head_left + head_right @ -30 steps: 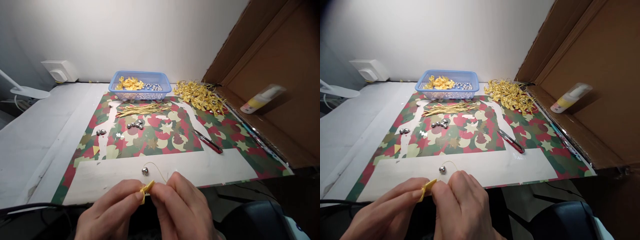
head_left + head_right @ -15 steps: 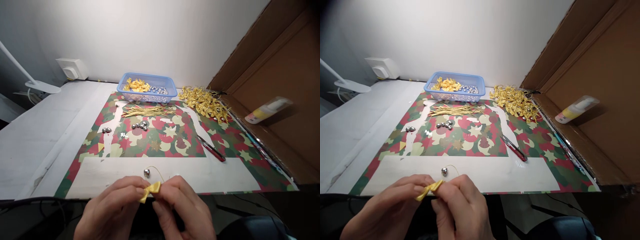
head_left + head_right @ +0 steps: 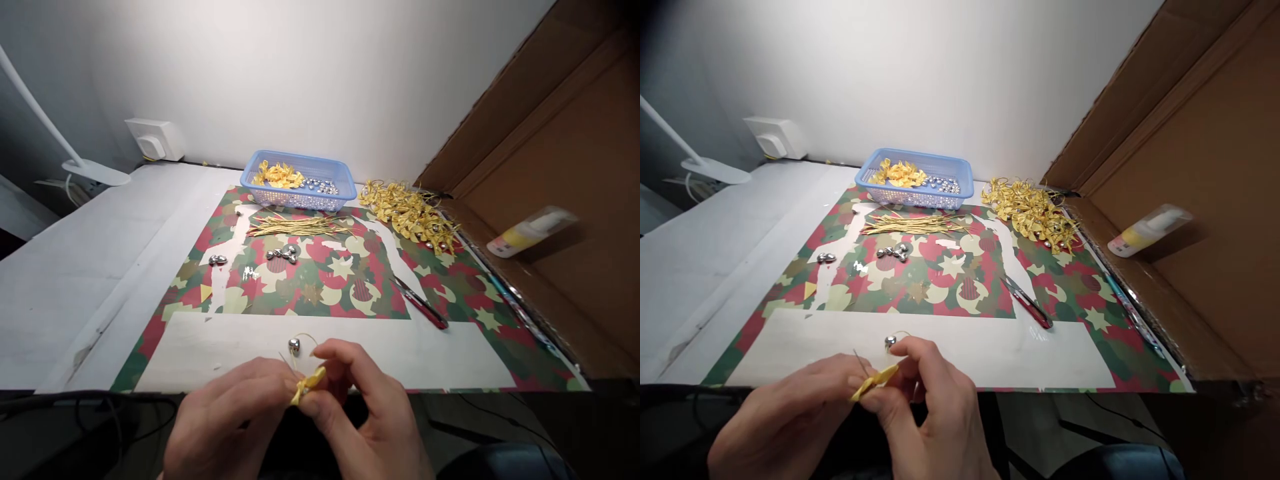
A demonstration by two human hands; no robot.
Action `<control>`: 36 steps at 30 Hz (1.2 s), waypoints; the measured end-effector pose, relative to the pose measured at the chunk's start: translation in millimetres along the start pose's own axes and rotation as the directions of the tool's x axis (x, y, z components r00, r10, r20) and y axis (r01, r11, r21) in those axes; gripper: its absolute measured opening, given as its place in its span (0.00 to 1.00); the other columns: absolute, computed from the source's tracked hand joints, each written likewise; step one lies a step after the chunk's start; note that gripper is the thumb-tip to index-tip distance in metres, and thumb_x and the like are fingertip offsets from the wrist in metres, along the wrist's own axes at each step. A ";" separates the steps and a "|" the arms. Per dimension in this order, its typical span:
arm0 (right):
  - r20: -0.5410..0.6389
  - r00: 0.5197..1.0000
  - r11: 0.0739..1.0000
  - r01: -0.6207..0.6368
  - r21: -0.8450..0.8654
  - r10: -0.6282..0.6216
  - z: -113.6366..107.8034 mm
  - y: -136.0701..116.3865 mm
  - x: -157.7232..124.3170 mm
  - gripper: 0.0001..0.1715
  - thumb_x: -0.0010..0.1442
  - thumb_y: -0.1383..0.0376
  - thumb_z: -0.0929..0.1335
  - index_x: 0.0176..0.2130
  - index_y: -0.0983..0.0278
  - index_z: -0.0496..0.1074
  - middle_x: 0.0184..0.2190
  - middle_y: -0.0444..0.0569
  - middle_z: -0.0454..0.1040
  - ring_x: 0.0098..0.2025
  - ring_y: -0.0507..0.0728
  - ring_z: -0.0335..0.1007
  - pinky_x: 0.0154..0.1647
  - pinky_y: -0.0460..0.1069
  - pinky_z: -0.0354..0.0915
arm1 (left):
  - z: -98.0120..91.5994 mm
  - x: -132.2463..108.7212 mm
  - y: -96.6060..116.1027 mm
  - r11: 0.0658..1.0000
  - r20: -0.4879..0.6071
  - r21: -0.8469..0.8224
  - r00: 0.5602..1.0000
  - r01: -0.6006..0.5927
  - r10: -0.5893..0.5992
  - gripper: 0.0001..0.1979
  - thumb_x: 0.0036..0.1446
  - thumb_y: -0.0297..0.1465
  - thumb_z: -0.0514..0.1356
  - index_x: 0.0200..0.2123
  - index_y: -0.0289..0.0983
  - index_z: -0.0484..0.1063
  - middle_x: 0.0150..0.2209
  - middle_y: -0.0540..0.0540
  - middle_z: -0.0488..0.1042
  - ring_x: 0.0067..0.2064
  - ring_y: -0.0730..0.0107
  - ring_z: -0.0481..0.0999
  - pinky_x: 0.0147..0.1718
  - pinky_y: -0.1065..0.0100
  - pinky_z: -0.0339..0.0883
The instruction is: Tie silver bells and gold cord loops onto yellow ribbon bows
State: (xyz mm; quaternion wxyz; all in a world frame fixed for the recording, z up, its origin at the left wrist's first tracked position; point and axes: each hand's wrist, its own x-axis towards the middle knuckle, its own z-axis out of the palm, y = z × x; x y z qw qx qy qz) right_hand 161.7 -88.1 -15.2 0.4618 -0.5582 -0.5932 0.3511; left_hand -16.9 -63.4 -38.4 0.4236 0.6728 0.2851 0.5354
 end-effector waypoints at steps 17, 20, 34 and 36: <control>0.647 0.738 0.877 -0.424 0.227 0.189 -30.6 -13.8 60.0 0.19 0.58 0.53 0.75 0.32 0.65 0.71 0.27 0.41 0.67 0.29 0.49 0.59 0.29 0.45 0.57 | -2.6 23.5 -4.3 0.992 0.265 0.035 0.958 -0.121 0.108 0.15 0.64 0.17 0.57 0.44 0.39 0.79 0.34 0.42 0.84 0.32 0.64 0.83 0.33 0.68 0.79; 0.633 0.755 0.958 -0.277 0.074 0.169 -37.5 -25.7 62.5 0.09 0.61 0.64 0.71 0.30 0.64 0.69 0.27 0.41 0.67 0.28 0.49 0.59 0.28 0.45 0.56 | -0.3 27.3 -6.0 0.981 0.255 0.062 0.953 -0.183 0.162 0.16 0.63 0.15 0.57 0.43 0.38 0.79 0.35 0.41 0.84 0.33 0.63 0.84 0.34 0.69 0.78; 0.263 0.901 0.544 -0.420 0.726 0.345 -34.0 21.0 115.4 0.18 0.60 0.61 0.77 0.36 0.60 0.65 0.30 0.38 0.71 0.23 0.43 0.64 0.24 0.37 0.70 | 22.8 48.6 0.6 0.569 0.230 -0.622 0.820 0.538 -0.523 0.05 0.58 0.27 0.72 0.31 0.38 0.81 0.31 0.51 0.84 0.35 0.74 0.84 0.38 0.78 0.76; 0.222 0.904 0.506 -0.393 0.768 0.365 -41.5 23.2 119.6 0.17 0.61 0.63 0.76 0.36 0.60 0.65 0.30 0.38 0.71 0.21 0.42 0.63 0.27 0.38 0.72 | 22.4 48.7 2.4 0.469 0.287 -0.669 0.782 0.577 -0.554 0.06 0.58 0.29 0.73 0.31 0.38 0.80 0.30 0.51 0.85 0.34 0.73 0.85 0.39 0.75 0.78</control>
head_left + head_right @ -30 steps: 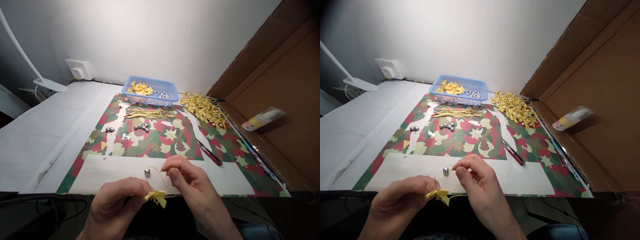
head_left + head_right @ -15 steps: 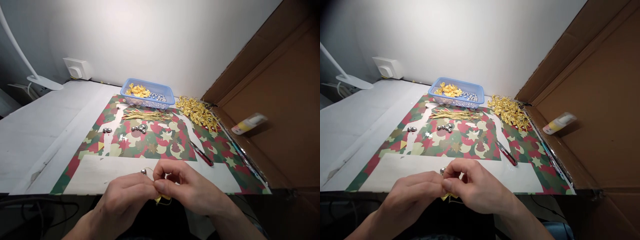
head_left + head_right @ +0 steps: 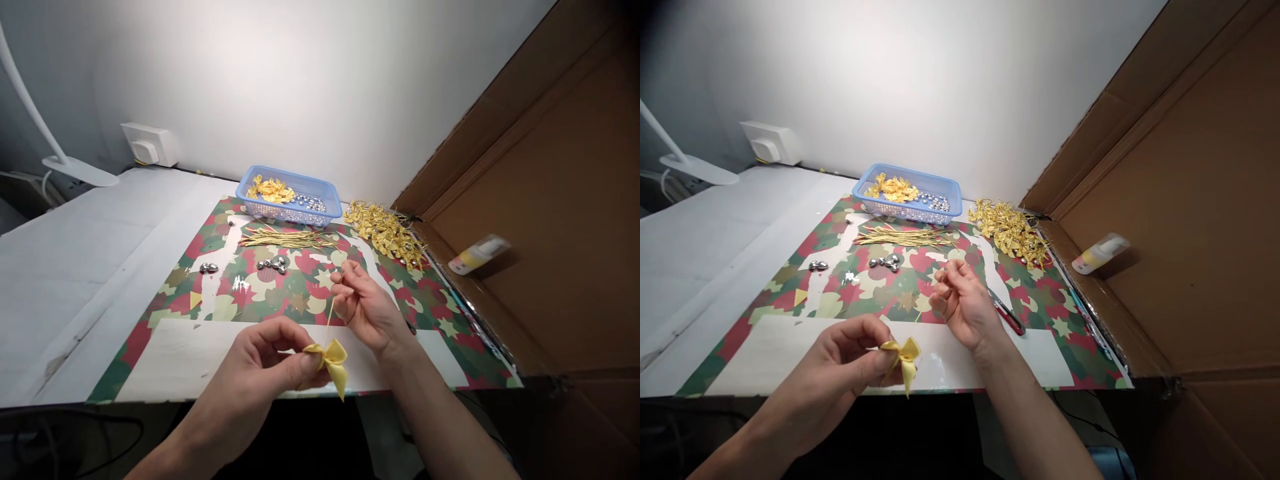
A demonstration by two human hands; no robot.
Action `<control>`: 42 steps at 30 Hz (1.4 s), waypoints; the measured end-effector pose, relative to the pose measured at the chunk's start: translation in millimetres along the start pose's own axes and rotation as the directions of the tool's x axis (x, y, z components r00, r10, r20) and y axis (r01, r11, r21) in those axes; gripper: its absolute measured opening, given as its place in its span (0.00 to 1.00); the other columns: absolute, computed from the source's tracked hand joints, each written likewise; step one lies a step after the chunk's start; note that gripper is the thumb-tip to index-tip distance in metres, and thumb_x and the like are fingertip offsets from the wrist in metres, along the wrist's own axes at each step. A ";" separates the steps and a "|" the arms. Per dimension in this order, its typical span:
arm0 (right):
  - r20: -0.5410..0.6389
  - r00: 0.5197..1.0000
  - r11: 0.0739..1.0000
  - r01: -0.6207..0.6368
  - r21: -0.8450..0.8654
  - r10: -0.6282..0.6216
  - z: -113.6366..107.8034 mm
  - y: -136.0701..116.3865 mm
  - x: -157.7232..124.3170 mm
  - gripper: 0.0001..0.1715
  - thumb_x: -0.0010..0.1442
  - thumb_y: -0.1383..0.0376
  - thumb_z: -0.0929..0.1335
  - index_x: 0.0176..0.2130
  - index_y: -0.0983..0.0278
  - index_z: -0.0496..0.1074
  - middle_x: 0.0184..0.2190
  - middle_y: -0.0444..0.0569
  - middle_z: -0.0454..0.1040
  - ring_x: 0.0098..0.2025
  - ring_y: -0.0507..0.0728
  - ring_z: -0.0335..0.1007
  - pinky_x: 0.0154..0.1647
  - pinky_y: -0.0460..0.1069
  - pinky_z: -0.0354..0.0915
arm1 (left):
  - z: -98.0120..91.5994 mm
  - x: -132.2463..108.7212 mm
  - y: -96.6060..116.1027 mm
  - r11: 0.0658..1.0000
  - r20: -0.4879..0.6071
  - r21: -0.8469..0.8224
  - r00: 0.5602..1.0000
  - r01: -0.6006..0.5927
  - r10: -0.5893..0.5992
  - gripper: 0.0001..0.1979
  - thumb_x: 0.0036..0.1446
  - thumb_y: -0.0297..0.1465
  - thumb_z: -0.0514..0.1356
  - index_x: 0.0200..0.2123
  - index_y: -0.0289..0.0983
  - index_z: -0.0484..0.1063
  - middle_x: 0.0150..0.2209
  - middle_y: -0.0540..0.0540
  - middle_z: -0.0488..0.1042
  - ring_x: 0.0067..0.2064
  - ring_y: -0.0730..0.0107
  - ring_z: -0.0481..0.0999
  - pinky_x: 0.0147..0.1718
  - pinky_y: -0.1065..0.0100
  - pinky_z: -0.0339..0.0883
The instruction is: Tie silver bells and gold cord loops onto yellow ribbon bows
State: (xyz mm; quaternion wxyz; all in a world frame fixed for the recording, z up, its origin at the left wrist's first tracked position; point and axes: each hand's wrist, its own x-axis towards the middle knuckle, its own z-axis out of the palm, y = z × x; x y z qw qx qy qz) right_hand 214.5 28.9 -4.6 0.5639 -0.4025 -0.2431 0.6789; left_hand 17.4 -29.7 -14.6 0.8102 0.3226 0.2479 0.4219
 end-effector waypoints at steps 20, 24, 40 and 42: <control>-0.280 0.828 0.873 0.477 -0.107 -0.486 -101.4 -60.4 24.6 0.07 0.69 0.66 0.70 0.38 0.67 0.72 0.30 0.40 0.72 0.25 0.48 0.69 0.30 0.46 0.73 | 1.6 -9.7 9.1 0.992 -0.088 0.113 0.995 0.048 -0.038 0.09 0.59 0.32 0.72 0.30 0.37 0.78 0.28 0.48 0.84 0.30 0.74 0.80 0.29 0.78 0.70; -0.228 0.833 0.863 0.473 -0.178 -0.504 -100.6 -55.9 21.3 0.08 0.67 0.64 0.72 0.37 0.65 0.71 0.29 0.38 0.72 0.23 0.45 0.65 0.31 0.46 0.73 | 7.1 -10.1 10.3 0.991 -0.118 0.122 0.992 0.051 -0.037 0.10 0.57 0.34 0.73 0.30 0.37 0.77 0.27 0.48 0.83 0.29 0.73 0.80 0.29 0.78 0.70; 0.283 0.861 0.548 0.492 -0.676 -0.422 12.8 48.1 -75.5 0.04 0.63 0.69 0.71 0.38 0.61 0.77 0.36 0.45 0.72 0.33 0.51 0.70 0.30 0.44 0.68 | 2.1 -3.4 4.5 0.991 -0.322 0.111 0.940 -0.080 0.112 0.10 0.55 0.34 0.75 0.31 0.38 0.78 0.31 0.49 0.85 0.36 0.70 0.83 0.40 0.73 0.78; 0.309 0.792 0.426 0.560 -0.710 -0.526 19.3 64.2 -77.8 0.06 0.61 0.72 0.72 0.40 0.62 0.76 0.36 0.45 0.71 0.31 0.50 0.68 0.30 0.45 0.68 | 4.6 -3.2 4.4 0.992 -0.344 0.089 0.932 -0.092 0.117 0.09 0.54 0.33 0.75 0.32 0.38 0.78 0.31 0.49 0.85 0.35 0.70 0.83 0.37 0.75 0.78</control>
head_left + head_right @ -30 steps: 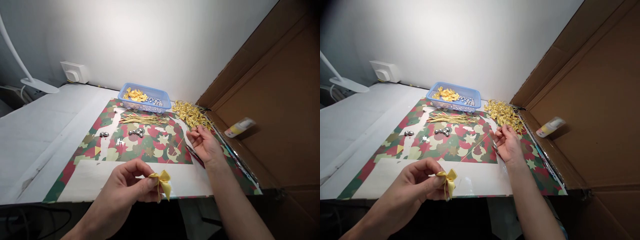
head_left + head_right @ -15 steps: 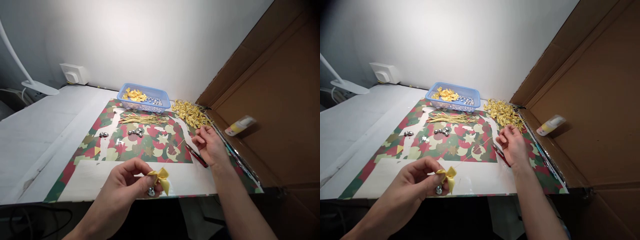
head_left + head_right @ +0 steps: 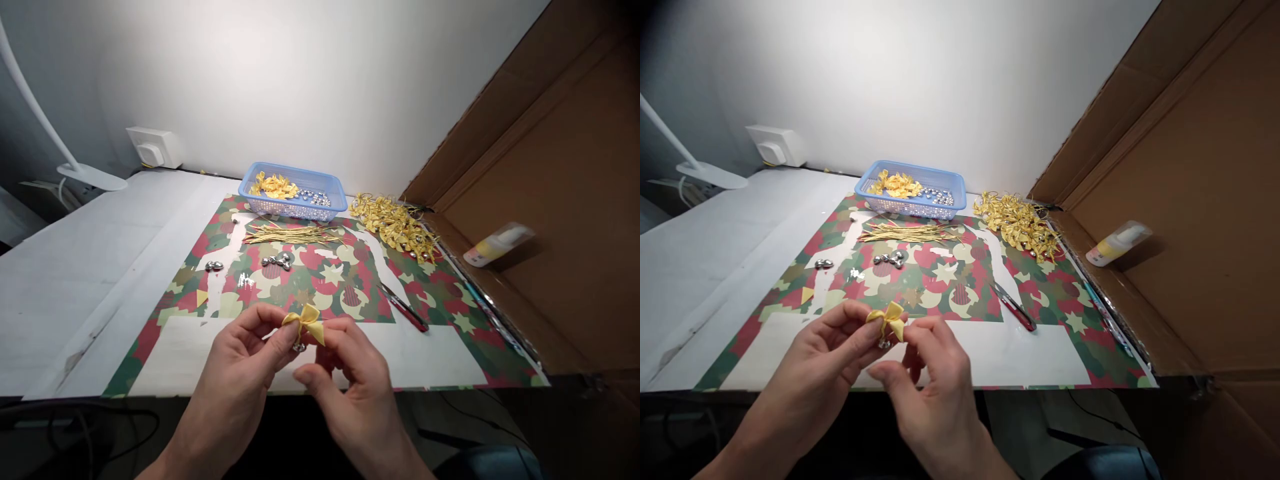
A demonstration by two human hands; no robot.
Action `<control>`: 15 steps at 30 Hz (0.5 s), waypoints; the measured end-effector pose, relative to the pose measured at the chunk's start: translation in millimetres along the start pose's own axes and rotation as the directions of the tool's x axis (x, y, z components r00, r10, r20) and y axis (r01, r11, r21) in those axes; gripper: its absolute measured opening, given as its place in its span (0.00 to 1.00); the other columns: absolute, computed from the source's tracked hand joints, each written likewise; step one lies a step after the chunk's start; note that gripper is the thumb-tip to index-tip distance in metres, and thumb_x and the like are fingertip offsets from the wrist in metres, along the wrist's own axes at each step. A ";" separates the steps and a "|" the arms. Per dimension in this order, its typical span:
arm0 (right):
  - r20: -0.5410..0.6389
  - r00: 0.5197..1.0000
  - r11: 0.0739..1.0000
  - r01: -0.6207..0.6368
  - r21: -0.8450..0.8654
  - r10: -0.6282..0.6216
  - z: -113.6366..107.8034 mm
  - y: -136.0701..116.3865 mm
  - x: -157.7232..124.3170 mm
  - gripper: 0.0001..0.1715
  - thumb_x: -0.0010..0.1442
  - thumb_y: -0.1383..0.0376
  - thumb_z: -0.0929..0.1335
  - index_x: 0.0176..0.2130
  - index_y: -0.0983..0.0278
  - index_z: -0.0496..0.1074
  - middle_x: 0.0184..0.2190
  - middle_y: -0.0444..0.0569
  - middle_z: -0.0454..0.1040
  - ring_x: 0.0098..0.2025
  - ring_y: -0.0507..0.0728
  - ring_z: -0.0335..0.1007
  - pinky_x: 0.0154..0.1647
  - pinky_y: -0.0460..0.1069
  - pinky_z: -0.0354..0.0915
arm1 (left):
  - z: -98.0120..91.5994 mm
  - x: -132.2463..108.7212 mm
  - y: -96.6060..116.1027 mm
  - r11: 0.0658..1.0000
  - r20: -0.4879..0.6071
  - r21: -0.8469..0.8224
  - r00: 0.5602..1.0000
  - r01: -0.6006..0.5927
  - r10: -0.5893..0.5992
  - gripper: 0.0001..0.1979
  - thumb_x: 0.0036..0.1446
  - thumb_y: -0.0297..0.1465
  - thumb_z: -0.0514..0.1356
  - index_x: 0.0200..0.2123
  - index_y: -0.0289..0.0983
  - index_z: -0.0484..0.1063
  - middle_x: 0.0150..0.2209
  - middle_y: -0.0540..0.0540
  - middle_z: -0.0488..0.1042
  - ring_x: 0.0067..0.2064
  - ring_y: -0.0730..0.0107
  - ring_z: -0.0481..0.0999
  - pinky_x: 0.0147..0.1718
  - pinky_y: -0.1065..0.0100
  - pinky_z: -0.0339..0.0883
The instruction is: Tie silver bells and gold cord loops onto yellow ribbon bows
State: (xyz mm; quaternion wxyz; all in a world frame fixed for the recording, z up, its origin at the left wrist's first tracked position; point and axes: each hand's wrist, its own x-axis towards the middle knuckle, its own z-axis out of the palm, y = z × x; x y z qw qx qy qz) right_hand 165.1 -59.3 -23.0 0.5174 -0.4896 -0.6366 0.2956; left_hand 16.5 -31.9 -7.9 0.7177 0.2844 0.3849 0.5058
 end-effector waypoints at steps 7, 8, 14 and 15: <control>-0.013 0.995 0.988 0.097 -0.120 -0.099 13.6 -3.6 -5.6 0.07 0.66 0.73 0.65 0.38 0.64 0.72 0.34 0.48 0.69 0.31 0.52 0.68 0.28 0.45 0.68 | -3.4 0.7 -0.2 1.000 -0.027 -0.015 1.000 -0.006 0.006 0.08 0.54 0.31 0.75 0.31 0.38 0.79 0.30 0.50 0.84 0.35 0.70 0.83 0.37 0.76 0.78; -0.002 0.995 0.987 0.098 -0.124 -0.099 11.4 -4.8 -6.3 0.07 0.66 0.73 0.65 0.37 0.64 0.72 0.34 0.47 0.68 0.30 0.51 0.67 0.28 0.45 0.67 | -4.6 1.2 -0.4 1.000 -0.033 0.004 0.999 -0.009 0.009 0.09 0.54 0.31 0.75 0.31 0.38 0.78 0.30 0.49 0.84 0.35 0.70 0.83 0.37 0.75 0.78; 0.012 0.989 0.978 0.149 -0.146 -0.149 3.1 -6.6 -11.6 0.07 0.65 0.75 0.66 0.38 0.65 0.72 0.33 0.47 0.68 0.29 0.50 0.66 0.28 0.44 0.66 | -7.1 2.7 -4.8 0.993 -0.056 0.099 0.996 -0.057 0.063 0.09 0.55 0.33 0.75 0.31 0.38 0.78 0.30 0.50 0.84 0.34 0.72 0.82 0.37 0.76 0.76; 0.021 0.988 0.978 0.154 -0.143 -0.152 1.7 -6.1 -11.7 0.07 0.64 0.75 0.66 0.38 0.65 0.73 0.34 0.48 0.69 0.29 0.50 0.66 0.28 0.44 0.67 | -7.2 2.6 -5.7 0.993 -0.057 0.104 0.996 -0.061 0.067 0.09 0.55 0.33 0.75 0.31 0.38 0.78 0.30 0.51 0.84 0.34 0.72 0.81 0.37 0.76 0.76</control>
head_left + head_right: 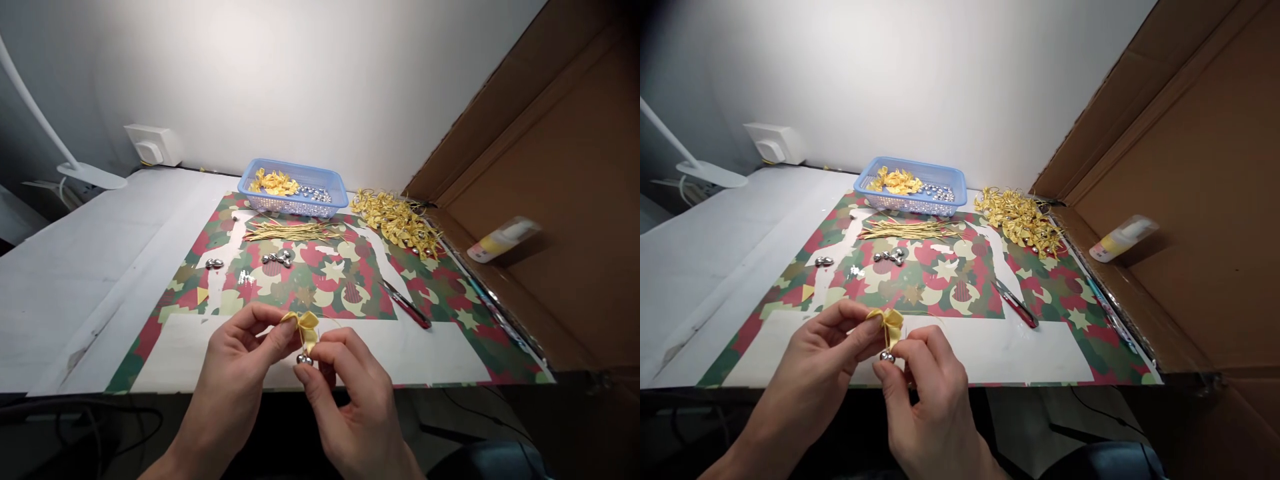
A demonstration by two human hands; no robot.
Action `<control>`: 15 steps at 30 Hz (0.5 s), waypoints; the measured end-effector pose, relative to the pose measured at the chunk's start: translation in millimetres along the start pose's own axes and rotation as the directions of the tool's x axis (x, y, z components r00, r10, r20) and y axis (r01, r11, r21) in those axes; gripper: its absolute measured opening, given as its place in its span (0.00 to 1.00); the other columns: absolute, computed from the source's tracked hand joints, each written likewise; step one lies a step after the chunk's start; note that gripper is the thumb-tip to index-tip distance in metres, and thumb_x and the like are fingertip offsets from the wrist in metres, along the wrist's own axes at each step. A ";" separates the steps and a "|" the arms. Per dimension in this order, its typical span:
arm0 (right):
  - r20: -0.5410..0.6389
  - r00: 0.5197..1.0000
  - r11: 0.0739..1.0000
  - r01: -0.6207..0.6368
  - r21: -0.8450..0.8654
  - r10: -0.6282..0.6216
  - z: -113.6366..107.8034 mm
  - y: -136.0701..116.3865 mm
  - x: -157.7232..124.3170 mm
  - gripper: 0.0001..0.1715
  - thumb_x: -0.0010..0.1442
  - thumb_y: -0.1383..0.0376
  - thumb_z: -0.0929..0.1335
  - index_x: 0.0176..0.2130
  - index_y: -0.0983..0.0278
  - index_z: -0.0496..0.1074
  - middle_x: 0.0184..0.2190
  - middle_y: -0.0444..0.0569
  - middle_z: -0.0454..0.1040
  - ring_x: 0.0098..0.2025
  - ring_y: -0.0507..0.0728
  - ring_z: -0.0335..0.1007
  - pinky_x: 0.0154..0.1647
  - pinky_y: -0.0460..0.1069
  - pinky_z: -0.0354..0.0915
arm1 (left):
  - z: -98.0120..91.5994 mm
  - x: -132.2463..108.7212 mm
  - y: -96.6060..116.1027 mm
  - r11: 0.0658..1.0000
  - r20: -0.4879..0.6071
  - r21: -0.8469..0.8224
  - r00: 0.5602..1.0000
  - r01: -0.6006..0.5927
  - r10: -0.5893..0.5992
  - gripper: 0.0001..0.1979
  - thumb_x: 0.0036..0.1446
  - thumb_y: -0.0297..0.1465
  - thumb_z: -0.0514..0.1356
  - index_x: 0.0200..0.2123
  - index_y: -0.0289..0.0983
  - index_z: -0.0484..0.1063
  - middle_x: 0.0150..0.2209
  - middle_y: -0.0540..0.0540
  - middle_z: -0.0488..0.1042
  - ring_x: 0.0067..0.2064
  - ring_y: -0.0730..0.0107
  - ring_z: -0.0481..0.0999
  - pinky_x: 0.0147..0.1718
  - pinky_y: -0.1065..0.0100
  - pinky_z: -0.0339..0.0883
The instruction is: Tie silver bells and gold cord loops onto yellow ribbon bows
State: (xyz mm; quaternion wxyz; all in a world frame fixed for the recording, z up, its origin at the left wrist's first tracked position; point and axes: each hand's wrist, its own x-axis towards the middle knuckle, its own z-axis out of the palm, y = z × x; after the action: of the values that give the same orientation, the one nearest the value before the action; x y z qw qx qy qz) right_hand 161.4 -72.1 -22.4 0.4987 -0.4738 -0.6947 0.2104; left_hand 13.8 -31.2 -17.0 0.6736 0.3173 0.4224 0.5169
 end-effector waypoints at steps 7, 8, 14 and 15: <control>0.094 0.989 0.992 -0.120 0.049 0.115 -18.9 5.6 6.9 0.09 0.67 0.70 0.67 0.37 0.62 0.77 0.33 0.47 0.72 0.33 0.52 0.71 0.30 0.45 0.67 | 0.3 -4.3 1.4 0.999 0.022 0.046 1.000 -0.009 0.008 0.09 0.58 0.34 0.72 0.32 0.39 0.77 0.27 0.52 0.81 0.30 0.74 0.77 0.32 0.77 0.71; 0.074 0.989 0.989 -0.132 0.061 0.127 -20.2 6.4 7.8 0.08 0.68 0.69 0.67 0.37 0.62 0.77 0.33 0.46 0.73 0.34 0.53 0.72 0.31 0.46 0.67 | 1.0 -5.4 2.6 0.998 0.022 0.058 1.000 -0.005 0.004 0.09 0.59 0.34 0.72 0.32 0.38 0.76 0.27 0.51 0.81 0.31 0.73 0.77 0.33 0.76 0.71; 0.018 0.971 0.963 -0.238 0.130 0.238 -14.8 15.0 10.9 0.08 0.69 0.65 0.68 0.45 0.58 0.78 0.40 0.48 0.74 0.38 0.53 0.73 0.34 0.46 0.68 | 4.7 -9.9 5.5 0.992 0.025 0.127 1.000 -0.022 0.019 0.08 0.61 0.34 0.70 0.34 0.40 0.75 0.25 0.52 0.80 0.31 0.71 0.77 0.37 0.72 0.70; -0.003 0.967 0.957 -0.251 0.148 0.254 -13.3 16.5 12.2 0.09 0.69 0.64 0.68 0.47 0.58 0.77 0.43 0.49 0.73 0.38 0.53 0.73 0.34 0.46 0.68 | 4.6 -10.3 5.2 0.990 0.027 0.138 0.999 -0.020 0.017 0.08 0.62 0.35 0.69 0.34 0.40 0.75 0.23 0.53 0.79 0.29 0.72 0.76 0.37 0.73 0.70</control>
State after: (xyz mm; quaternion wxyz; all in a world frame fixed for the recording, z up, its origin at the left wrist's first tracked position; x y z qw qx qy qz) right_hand 180.1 -56.2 -23.5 0.5088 -0.5232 -0.6055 0.3175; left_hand 14.6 -39.7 -8.0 0.6505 0.3739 0.4456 0.4883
